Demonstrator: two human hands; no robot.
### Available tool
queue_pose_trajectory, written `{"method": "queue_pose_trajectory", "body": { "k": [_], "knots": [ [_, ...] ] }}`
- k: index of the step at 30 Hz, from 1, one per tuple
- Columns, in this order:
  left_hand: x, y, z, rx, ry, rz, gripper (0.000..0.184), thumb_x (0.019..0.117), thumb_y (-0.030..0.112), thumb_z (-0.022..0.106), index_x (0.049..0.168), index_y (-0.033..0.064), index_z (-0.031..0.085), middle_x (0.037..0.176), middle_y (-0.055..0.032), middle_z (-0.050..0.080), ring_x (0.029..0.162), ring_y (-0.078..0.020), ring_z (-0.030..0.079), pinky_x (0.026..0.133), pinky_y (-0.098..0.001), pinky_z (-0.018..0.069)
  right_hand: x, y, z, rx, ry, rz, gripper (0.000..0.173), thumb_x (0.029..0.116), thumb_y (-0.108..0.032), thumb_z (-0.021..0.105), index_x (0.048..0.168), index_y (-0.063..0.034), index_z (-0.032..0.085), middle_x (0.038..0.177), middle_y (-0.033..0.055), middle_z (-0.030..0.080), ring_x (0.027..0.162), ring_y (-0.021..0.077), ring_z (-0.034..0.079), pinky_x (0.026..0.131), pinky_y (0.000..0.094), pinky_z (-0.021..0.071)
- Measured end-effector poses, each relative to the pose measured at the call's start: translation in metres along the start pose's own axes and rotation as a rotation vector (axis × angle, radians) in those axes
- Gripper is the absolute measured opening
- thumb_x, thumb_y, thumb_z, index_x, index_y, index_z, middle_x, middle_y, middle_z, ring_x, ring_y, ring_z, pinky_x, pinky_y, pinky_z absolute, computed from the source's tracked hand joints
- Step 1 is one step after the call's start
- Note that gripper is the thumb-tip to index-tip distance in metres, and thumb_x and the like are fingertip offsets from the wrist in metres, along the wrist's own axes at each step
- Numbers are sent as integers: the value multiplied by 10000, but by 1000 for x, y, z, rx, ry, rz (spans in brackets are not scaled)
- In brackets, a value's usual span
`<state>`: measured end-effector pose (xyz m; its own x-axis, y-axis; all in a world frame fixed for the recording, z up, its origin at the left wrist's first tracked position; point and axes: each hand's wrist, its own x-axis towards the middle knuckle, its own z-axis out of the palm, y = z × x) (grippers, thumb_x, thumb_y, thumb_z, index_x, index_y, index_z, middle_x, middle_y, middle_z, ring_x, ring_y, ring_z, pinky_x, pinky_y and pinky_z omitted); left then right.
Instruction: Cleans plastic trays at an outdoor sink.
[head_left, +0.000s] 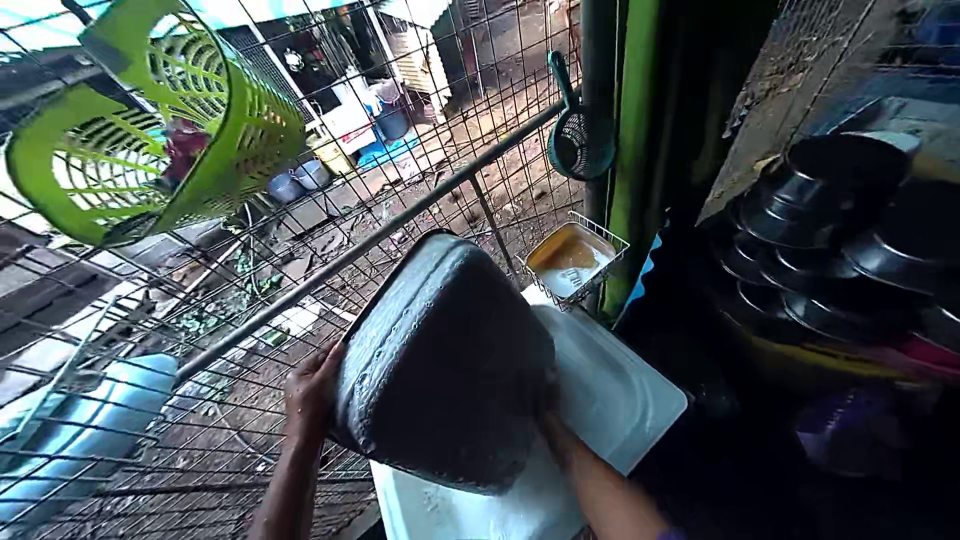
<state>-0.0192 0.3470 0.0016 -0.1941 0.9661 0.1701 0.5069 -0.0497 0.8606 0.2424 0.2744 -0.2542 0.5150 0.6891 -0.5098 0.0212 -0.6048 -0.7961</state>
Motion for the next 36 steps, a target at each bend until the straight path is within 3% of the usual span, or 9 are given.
{"method": "queue_pose_trajectory", "body": {
  "k": [3,8,14,18,21,24,29,32,36],
  "knots": [
    [3,3,1,13,2,11,229,1019,169,625,1090,-25,721,892,-38,711,750,7,613,763,-233,518,-53,-40,0,-101,-60,-97,475,1096,-141,433,1470,152,414,1500,366,450,1431,462,435,1203,502,340],
    [2,4,0,17,-22,-11,227,1020,187,622,1113,4,722,919,-32,713,784,-15,632,794,-269,530,-84,-202,-4,148,263,-833,511,975,-19,567,1412,217,443,1384,397,545,1304,489,559,1135,504,421],
    [15,-10,-11,126,-45,22,262,1020,270,626,1098,59,761,961,-87,740,890,-161,679,875,-466,523,-149,-53,68,-152,123,-1475,445,875,-181,666,1273,16,688,1372,254,632,1302,425,592,1098,581,466],
    [10,-12,-15,85,-42,12,239,1017,249,634,1088,61,764,945,-64,742,859,-120,676,857,-420,531,-46,0,46,29,214,-1036,601,930,-158,602,1352,249,471,1390,412,521,1366,496,490,1205,498,365],
    [9,-8,-10,68,-45,-9,252,1013,271,641,1097,67,765,966,-78,747,893,-162,687,877,-462,523,-17,-35,11,-42,187,-342,545,1107,-224,430,1505,141,355,1522,330,450,1442,404,446,1206,446,354],
    [10,2,-9,104,-58,-42,272,1016,298,638,1116,80,768,1021,-105,750,967,-219,693,927,-513,505,-119,-93,4,-29,-64,-625,572,1040,-102,512,1501,181,326,1574,323,383,1492,367,378,1238,412,300],
    [-4,16,-11,221,-84,-68,562,1111,401,378,934,-26,697,836,-174,652,830,-306,628,803,-562,471,-166,-155,38,-148,116,-1762,383,918,-262,572,1155,-44,780,1311,195,694,1304,409,606,1116,627,431],
    [-21,13,-16,167,-72,-48,626,1119,415,301,902,-37,676,798,-179,639,804,-319,631,771,-562,482,-119,-213,-17,-259,100,-1556,348,846,-291,684,1046,-30,799,1189,148,755,1194,319,686,1055,529,510],
    [-50,20,-19,136,-68,-50,639,1123,414,270,985,-33,705,878,-207,676,881,-347,656,825,-586,482,-115,-289,-81,-727,-40,-903,501,1032,-294,552,1473,-56,552,1516,223,516,1403,396,496,1137,581,406]
  ]
}}
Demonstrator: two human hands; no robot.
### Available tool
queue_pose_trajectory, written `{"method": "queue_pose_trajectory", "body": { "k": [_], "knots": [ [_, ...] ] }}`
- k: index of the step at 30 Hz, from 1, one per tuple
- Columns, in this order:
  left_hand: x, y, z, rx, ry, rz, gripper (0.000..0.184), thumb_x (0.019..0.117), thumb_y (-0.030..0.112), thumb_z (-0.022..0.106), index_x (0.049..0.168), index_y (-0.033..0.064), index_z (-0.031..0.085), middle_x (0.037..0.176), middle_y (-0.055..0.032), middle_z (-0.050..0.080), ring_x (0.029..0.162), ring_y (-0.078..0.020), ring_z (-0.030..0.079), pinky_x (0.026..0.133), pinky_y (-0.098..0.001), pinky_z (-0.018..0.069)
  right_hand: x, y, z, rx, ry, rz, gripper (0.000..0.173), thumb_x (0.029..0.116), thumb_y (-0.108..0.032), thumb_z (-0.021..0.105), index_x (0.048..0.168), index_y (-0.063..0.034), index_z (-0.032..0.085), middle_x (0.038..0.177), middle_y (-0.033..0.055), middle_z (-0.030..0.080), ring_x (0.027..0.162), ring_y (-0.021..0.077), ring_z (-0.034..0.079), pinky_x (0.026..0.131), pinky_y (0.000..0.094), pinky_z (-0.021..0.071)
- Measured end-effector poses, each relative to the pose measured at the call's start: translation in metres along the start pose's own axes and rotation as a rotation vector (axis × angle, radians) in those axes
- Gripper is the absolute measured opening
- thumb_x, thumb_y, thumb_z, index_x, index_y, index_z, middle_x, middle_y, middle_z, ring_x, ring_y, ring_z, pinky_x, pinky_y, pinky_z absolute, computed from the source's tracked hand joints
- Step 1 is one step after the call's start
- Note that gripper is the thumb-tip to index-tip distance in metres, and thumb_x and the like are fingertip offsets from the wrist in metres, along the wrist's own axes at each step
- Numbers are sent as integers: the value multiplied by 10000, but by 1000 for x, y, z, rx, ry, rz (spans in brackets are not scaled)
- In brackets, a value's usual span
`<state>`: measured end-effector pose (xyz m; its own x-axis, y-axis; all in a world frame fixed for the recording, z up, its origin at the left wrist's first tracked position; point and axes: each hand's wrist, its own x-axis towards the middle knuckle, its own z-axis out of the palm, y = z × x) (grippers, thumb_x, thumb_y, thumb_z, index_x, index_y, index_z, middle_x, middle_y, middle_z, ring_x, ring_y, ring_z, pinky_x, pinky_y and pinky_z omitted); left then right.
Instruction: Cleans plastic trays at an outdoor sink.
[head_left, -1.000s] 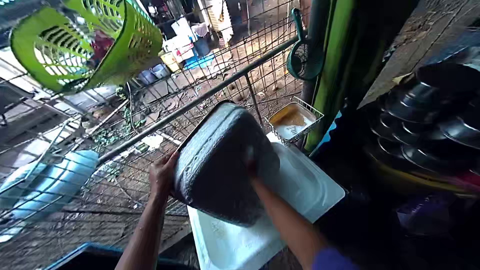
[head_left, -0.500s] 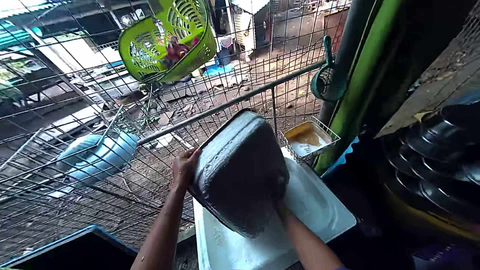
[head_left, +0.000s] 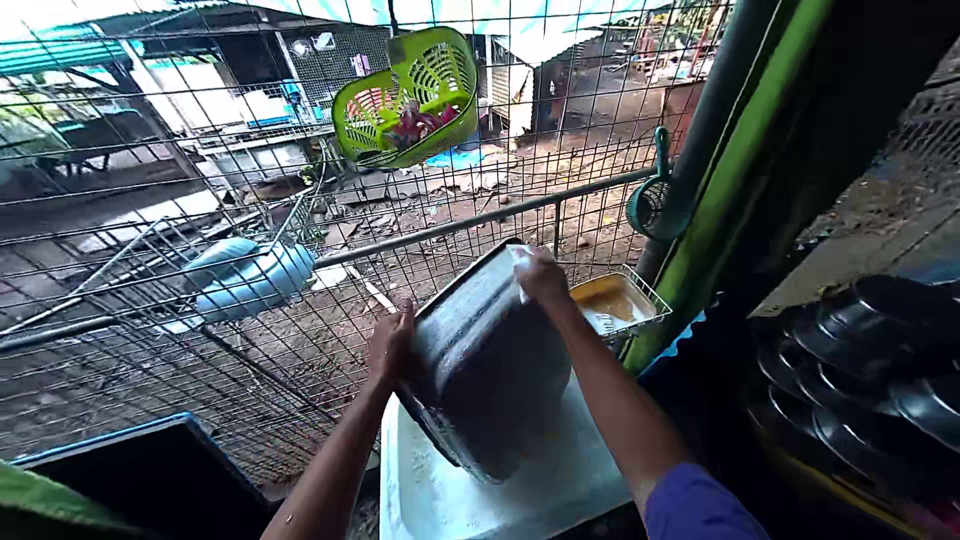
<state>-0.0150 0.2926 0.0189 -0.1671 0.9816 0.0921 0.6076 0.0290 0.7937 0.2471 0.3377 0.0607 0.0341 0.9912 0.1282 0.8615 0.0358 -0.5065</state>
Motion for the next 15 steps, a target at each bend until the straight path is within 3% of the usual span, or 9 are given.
{"method": "queue_pose_trajectory", "body": {
  "k": [3,5,7,8,9,10,12,13,15],
  "knots": [
    [-13,7,2,-70,-23,32,664,1126,397,205,1071,-48,696,951,-218,687,942,-334,655,875,-568,484,-75,-57,47,-109,-59,-336,501,982,-245,595,1400,32,591,1480,275,529,1411,415,481,1143,594,387],
    [-26,4,2,-101,-4,74,669,1122,377,180,1068,-55,689,899,-184,679,881,-288,649,841,-523,496,-117,-82,73,-78,-64,-592,465,970,-204,562,1372,20,626,1470,286,543,1433,435,462,1174,629,332],
    [-42,-7,-4,-71,29,128,663,1103,362,199,988,-64,694,838,-186,674,840,-308,659,806,-552,497,-109,-79,59,-94,-70,-529,553,969,-270,578,1493,-95,548,1498,270,522,1409,448,478,1125,636,380],
    [-50,-13,-8,-61,42,147,664,1094,368,207,983,-56,705,842,-182,687,843,-307,671,807,-555,508,-88,-70,31,-137,-152,-406,634,983,-336,575,1566,-124,445,1554,306,424,1413,491,438,1106,656,378],
    [-59,-17,-12,-59,57,165,657,1090,364,221,969,-62,707,830,-189,687,828,-310,674,797,-558,507,-60,-55,2,-151,-221,-291,680,993,-390,580,1584,-105,401,1581,327,363,1442,520,376,1125,687,331],
    [-69,-24,-16,-60,74,174,650,1083,364,238,949,-64,708,804,-182,682,799,-294,671,778,-547,509,-33,-36,-23,-119,-255,-203,648,996,-408,594,1541,-80,467,1547,300,431,1426,481,419,1134,671,337],
    [-86,-38,-22,-86,145,185,619,1062,372,280,863,-32,705,695,-75,645,673,-147,630,684,-415,514,1,5,-47,166,-307,-121,376,1037,-261,584,1283,18,640,1216,199,659,1122,278,625,992,482,484],
    [-94,-45,-25,-122,176,176,582,1056,357,311,824,-18,691,660,-19,621,631,-66,600,654,-332,507,7,27,-42,426,-317,-129,242,1047,-138,521,1178,35,628,1004,94,644,903,122,613,853,309,513],
    [-104,-60,-34,-208,222,145,519,1050,305,371,787,-26,672,623,30,588,589,9,556,618,-247,484,-1,47,-19,905,-243,-145,221,1039,-15,378,1078,49,586,861,-12,609,777,-3,590,783,195,520]
  ]
}}
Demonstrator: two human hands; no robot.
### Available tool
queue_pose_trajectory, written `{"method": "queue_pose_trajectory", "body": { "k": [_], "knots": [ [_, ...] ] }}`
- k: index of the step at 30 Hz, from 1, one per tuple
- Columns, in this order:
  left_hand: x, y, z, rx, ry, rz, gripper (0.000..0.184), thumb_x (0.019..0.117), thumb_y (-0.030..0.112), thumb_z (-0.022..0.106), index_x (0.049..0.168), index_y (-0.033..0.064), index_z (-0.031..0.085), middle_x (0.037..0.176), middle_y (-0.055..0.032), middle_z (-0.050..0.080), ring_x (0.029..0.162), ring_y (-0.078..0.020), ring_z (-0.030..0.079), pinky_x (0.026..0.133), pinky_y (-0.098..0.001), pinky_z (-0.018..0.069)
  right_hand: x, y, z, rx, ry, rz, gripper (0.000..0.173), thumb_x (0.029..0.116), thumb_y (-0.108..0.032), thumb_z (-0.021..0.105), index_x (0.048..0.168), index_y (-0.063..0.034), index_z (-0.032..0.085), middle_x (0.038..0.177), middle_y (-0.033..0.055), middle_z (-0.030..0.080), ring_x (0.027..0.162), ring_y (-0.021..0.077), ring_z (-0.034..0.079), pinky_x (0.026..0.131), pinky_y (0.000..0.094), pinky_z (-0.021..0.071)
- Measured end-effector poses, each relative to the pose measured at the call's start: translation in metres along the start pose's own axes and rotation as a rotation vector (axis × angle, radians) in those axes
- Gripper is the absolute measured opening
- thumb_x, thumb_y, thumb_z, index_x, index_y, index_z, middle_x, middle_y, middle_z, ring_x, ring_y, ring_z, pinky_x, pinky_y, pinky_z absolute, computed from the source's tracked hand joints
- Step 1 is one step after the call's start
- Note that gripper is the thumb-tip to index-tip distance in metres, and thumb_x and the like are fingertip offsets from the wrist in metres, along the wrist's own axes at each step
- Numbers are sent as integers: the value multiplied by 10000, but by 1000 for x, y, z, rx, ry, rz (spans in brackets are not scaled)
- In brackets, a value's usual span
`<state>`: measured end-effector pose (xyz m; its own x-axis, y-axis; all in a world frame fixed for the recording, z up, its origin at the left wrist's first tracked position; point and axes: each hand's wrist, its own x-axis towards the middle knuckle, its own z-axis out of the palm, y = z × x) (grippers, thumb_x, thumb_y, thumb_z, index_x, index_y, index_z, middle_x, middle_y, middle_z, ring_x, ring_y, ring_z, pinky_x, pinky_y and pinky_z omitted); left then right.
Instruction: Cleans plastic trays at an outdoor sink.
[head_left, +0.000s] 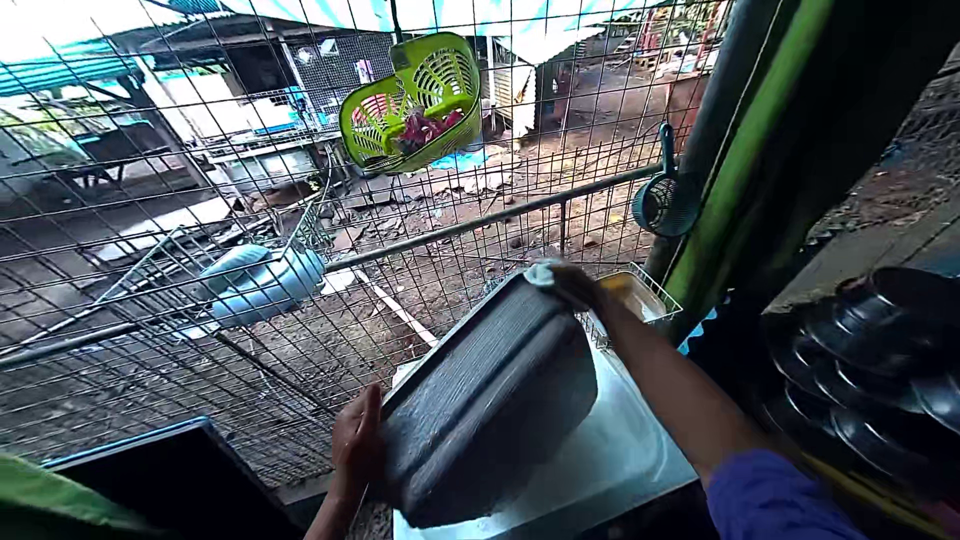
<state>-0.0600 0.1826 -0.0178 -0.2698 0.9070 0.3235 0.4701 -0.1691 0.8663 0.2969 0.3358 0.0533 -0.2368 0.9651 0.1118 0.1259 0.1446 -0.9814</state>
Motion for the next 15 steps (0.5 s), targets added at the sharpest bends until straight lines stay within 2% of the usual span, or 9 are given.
{"method": "queue_pose_trajectory", "body": {
  "k": [2,3,5,6,8,9,11,13,15],
  "knots": [
    [-2,-15,-13,-26,35,-28,472,1041,279,398,721,35,644,570,107,547,535,79,526,553,-157,465,-13,-11,22,130,29,-89,200,990,6,392,1014,17,590,816,-57,614,750,-29,594,765,186,524],
    [-1,-23,-18,31,23,-46,477,1035,311,388,681,75,604,553,113,520,522,62,515,538,-177,460,-15,-24,34,94,-15,-120,174,970,-10,427,975,-17,602,792,-77,624,736,-40,601,750,183,531],
    [-4,-28,-24,172,-90,-108,603,1038,396,357,735,-49,630,636,-82,580,639,-166,590,657,-439,495,-12,-43,63,-104,-211,-191,153,988,-63,534,977,33,653,845,3,661,796,27,626,802,244,540],
    [-7,-22,-17,164,-126,-123,623,1047,385,345,791,-98,644,680,-138,604,688,-221,611,705,-495,495,-11,-52,85,-274,-336,-244,195,984,-105,591,1003,69,675,915,85,683,869,112,642,856,324,530],
    [-12,-6,7,-35,-104,-109,592,1055,372,289,862,-67,635,700,-4,601,691,-39,604,716,-299,528,-25,-71,143,-622,-550,-282,324,975,-202,666,1075,106,684,1028,269,691,1006,387,665,891,586,495],
    [-13,-3,18,-196,-111,-114,628,1062,422,245,934,-54,633,743,44,637,729,19,628,755,-236,552,-35,-68,172,-762,-639,-260,377,982,-255,667,1131,91,668,1055,297,682,1037,453,659,876,652,484],
    [-11,-8,31,-316,-182,-170,637,1075,410,199,974,-56,620,793,29,655,766,5,627,788,-249,547,-43,-33,202,-910,-743,-245,460,982,-296,674,1262,59,591,1138,291,666,1095,469,648,894,673,485],
    [-18,-30,39,-163,-281,-249,508,1086,260,323,932,-107,639,790,-73,632,763,-96,602,793,-348,522,-36,21,188,-895,-725,-280,465,947,-263,723,1277,51,626,1284,280,638,1245,459,586,1028,689,400],
    [-20,-50,40,41,-368,-303,410,1049,234,515,875,-105,665,748,-139,625,728,-202,593,759,-460,493,-17,58,136,-904,-601,-222,455,933,-252,729,1304,3,664,1448,248,564,1403,442,465,1154,722,232]
  ]
}}
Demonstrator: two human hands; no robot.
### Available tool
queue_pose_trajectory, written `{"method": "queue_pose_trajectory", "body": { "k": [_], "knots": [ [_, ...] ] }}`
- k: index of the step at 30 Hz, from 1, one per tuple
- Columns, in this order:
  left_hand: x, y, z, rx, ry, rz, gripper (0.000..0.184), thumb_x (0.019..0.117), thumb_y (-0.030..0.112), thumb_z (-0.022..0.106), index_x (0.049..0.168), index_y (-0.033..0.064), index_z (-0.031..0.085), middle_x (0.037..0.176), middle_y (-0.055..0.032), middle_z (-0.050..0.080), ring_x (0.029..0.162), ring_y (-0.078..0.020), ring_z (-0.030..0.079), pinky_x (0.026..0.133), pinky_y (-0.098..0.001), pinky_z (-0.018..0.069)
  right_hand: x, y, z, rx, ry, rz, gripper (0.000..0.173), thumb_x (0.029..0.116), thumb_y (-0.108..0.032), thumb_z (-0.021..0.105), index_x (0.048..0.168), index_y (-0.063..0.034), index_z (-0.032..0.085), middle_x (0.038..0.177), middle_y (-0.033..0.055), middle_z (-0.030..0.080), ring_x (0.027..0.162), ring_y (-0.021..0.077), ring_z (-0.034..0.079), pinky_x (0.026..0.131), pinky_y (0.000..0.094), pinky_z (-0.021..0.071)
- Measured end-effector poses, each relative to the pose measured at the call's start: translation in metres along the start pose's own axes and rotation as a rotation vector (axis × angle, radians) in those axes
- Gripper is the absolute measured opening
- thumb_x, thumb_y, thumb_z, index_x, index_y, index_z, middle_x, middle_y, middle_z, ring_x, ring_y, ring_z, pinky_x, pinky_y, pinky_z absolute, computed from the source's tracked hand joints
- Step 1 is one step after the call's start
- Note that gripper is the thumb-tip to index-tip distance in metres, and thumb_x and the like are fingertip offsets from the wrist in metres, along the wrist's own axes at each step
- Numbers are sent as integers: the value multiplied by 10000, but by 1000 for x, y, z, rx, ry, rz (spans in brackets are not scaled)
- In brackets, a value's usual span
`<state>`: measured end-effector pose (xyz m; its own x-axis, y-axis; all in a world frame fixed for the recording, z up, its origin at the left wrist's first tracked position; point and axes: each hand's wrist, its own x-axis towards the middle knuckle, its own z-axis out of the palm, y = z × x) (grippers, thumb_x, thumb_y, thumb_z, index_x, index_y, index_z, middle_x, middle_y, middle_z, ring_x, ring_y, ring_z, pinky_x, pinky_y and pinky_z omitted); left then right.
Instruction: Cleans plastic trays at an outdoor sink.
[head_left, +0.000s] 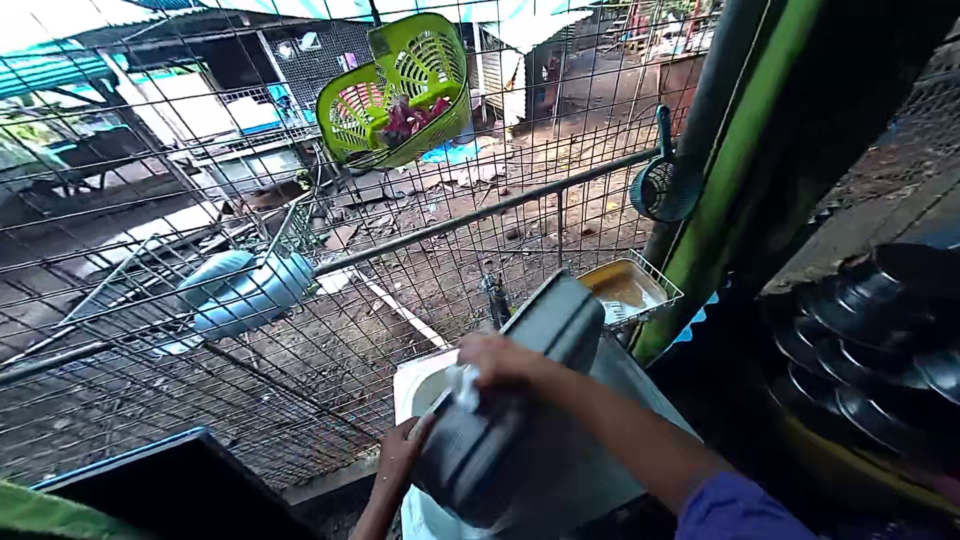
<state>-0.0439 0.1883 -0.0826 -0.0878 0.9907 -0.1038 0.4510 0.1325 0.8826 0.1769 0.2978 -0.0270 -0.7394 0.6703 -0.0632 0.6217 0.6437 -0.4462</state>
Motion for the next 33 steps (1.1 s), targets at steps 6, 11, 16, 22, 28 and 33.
{"method": "queue_pose_trajectory", "body": {
  "k": [6,11,16,22,28,33],
  "knots": [
    [32,28,-14,322,-159,138,355,1006,119,598,1341,6,629,1120,-251,701,982,-403,687,903,-598,517,-54,126,-61,140,581,670,552,979,-133,601,1519,-81,499,1633,251,329,1440,450,428,1158,601,378],
    [76,53,12,365,-223,204,366,1082,282,499,1358,107,663,1279,-139,702,1210,-308,657,1071,-575,458,-13,-19,55,3,774,467,348,1026,-182,522,1274,-28,712,1371,182,657,1335,355,579,1146,532,429],
    [93,49,3,328,-171,67,504,1116,340,374,996,-36,688,850,-185,651,820,-302,633,797,-556,492,-12,-44,134,-141,1051,150,459,924,-340,514,1173,-58,776,1311,160,703,1310,434,593,1079,785,336],
    [89,53,5,648,-41,87,518,1114,396,345,1138,49,730,996,-243,720,1008,-440,684,860,-673,475,-56,119,-7,187,894,707,448,993,-111,530,1424,-4,592,1567,249,448,1477,415,406,1233,530,295],
    [94,59,8,718,-56,45,562,1115,430,311,1162,55,726,1079,-240,720,1084,-436,671,908,-669,470,-10,-17,148,-126,1168,53,383,881,-292,632,1081,-2,782,1179,176,750,1170,342,697,1032,504,539],
    [97,54,7,752,-51,89,552,1109,432,330,1091,55,732,1042,-228,727,1042,-430,686,871,-669,481,-23,75,127,-43,1361,4,456,1033,-288,443,1253,19,700,1358,237,647,1377,361,540,1205,537,357]
  ]
}}
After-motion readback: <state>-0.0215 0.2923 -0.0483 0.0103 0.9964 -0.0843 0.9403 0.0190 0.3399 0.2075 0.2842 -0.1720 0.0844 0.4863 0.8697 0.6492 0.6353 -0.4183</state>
